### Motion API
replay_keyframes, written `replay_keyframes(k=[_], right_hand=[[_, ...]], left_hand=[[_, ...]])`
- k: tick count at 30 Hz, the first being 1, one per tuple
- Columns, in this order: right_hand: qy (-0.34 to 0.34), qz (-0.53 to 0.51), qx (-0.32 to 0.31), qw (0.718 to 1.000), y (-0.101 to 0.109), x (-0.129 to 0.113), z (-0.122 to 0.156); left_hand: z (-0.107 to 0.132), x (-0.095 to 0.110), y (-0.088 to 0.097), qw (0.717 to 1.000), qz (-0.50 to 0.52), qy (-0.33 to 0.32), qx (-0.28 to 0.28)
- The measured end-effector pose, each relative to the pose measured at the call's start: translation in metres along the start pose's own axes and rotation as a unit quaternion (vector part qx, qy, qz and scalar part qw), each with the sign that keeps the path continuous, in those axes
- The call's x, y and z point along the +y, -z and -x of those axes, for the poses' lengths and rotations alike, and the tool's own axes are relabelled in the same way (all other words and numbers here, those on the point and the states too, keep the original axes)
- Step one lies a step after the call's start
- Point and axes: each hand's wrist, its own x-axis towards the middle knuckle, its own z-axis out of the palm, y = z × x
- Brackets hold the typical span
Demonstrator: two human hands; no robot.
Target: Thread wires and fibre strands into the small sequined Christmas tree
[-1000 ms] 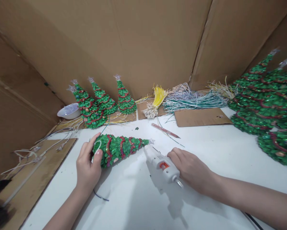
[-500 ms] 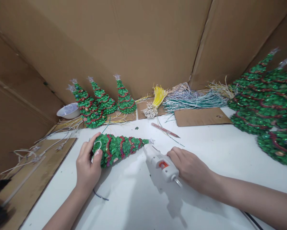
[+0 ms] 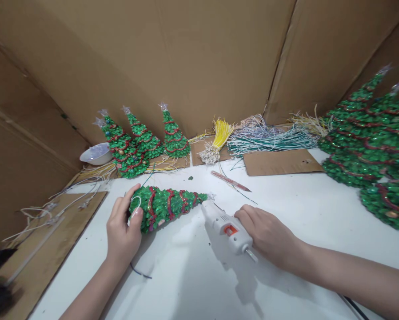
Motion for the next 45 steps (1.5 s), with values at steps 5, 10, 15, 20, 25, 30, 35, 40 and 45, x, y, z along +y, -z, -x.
replay_keyframes(k=[5,10,15,20,25,30,35,40,45], right_hand=[[0.001,-0.001,-0.006,1.0,0.0,0.0006,0.0004],[0.007,-0.011,-0.007,1.0,0.0031,0.0003,0.0001],[0.019,-0.015,-0.001,1.0,0.0056,0.0,0.0002],[0.022,-0.016,-0.001,1.0,0.0044,0.0,0.0007],[0.02,-0.014,-0.002,1.0,0.0032,-0.0002,0.0009],[0.016,-0.018,-0.008,1.0,0.0037,-0.0005,0.0015],[0.018,-0.022,-0.008,1.0,0.0041,0.0,0.0021],[0.017,-0.024,-0.014,0.999,0.0048,0.0003,0.0027],[0.015,-0.025,-0.019,0.999,0.0037,-0.0001,0.0046]], left_hand=[[0.0005,-0.0004,0.0002,1.0,0.004,-0.002,-0.004],[0.0007,-0.0007,-0.0001,1.0,0.011,-0.007,-0.001],[0.0011,-0.0015,-0.0003,1.0,0.006,-0.005,-0.002],[0.0012,-0.0013,0.0,1.0,0.005,-0.002,-0.004],[0.0006,-0.0024,-0.0018,1.0,0.017,-0.011,0.009],[0.0008,-0.0045,-0.0019,1.0,0.022,-0.015,0.008],[0.001,-0.0041,-0.0012,1.0,0.025,-0.014,0.007],[0.0009,-0.0038,-0.0012,1.0,0.024,-0.015,0.007],[0.0005,-0.0034,-0.0004,1.0,0.023,-0.013,0.0]])
